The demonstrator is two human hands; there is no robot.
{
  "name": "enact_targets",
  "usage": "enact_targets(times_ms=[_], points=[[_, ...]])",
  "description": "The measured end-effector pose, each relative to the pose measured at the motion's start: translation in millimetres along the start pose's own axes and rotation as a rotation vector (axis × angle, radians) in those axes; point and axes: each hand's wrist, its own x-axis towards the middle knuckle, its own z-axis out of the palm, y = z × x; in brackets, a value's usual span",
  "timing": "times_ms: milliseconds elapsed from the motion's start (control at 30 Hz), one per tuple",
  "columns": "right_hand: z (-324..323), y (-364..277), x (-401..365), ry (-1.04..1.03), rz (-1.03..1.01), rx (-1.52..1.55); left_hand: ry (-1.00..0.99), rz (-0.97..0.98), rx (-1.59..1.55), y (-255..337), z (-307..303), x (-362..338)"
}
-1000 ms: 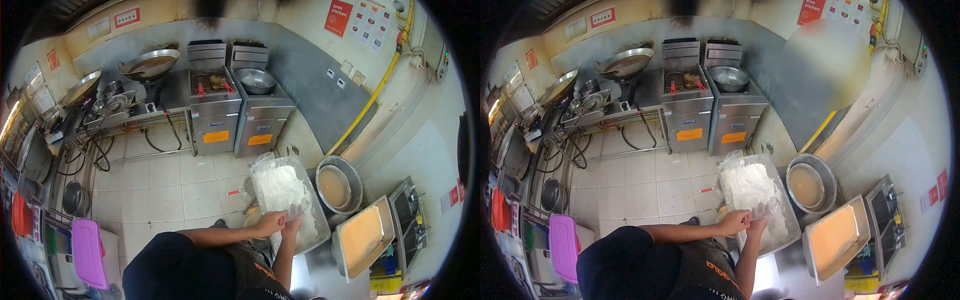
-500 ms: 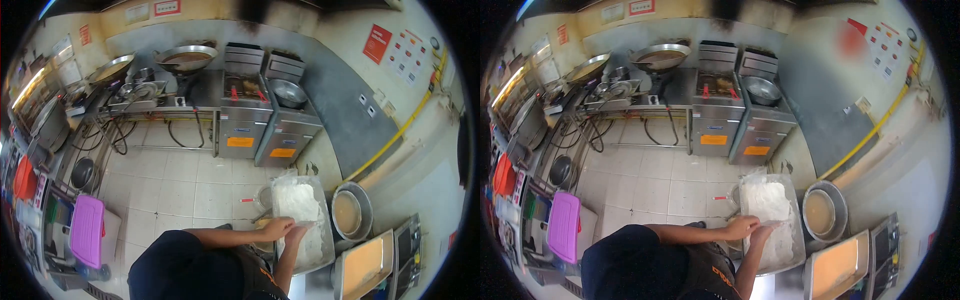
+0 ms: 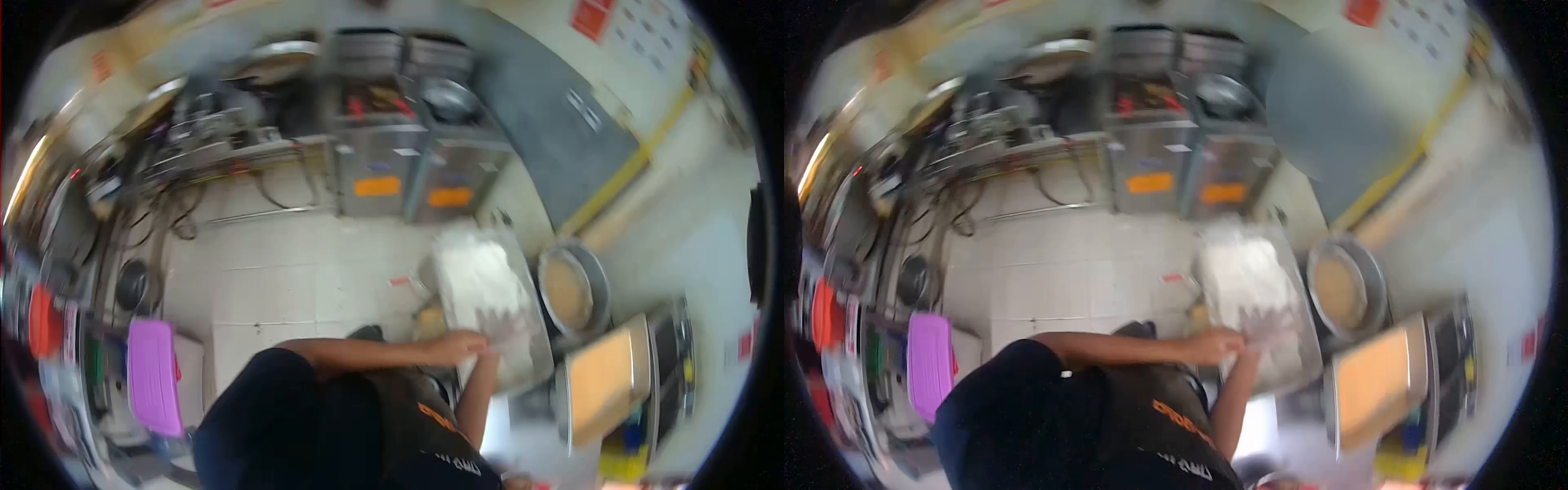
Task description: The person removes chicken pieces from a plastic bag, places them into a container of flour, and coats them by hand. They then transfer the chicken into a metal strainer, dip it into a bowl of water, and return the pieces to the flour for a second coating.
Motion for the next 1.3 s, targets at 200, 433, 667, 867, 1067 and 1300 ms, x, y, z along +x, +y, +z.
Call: enact_targets(times_ms=[200, 433, 667, 867, 1067, 1300], points=[[37, -24, -26, 0.162, -0.109, -0.178, 0.028, -0.177, -0.100, 11, -27, 4], [31, 25, 4, 0.225, -0.122, -0.453, 0.601, -0.270, 0.314, -115, -122, 87], [73, 89, 67, 0.141, -0.144, -0.799, 0.235, -0.286, 0.485, -194, -149, 131], [93, 120, 107, 0.140, -0.226, -1.092, 0.186, -0.532, 0.033, -192, -135, 110], [100, 114, 113, 0.056, -0.391, -1.422, 0.311, -0.777, -0.599, -206, -137, 114], [138, 108, 73, -0.277, -0.436, -1.623, 0.327, -0.961, -0.877, -190, -159, 115]])
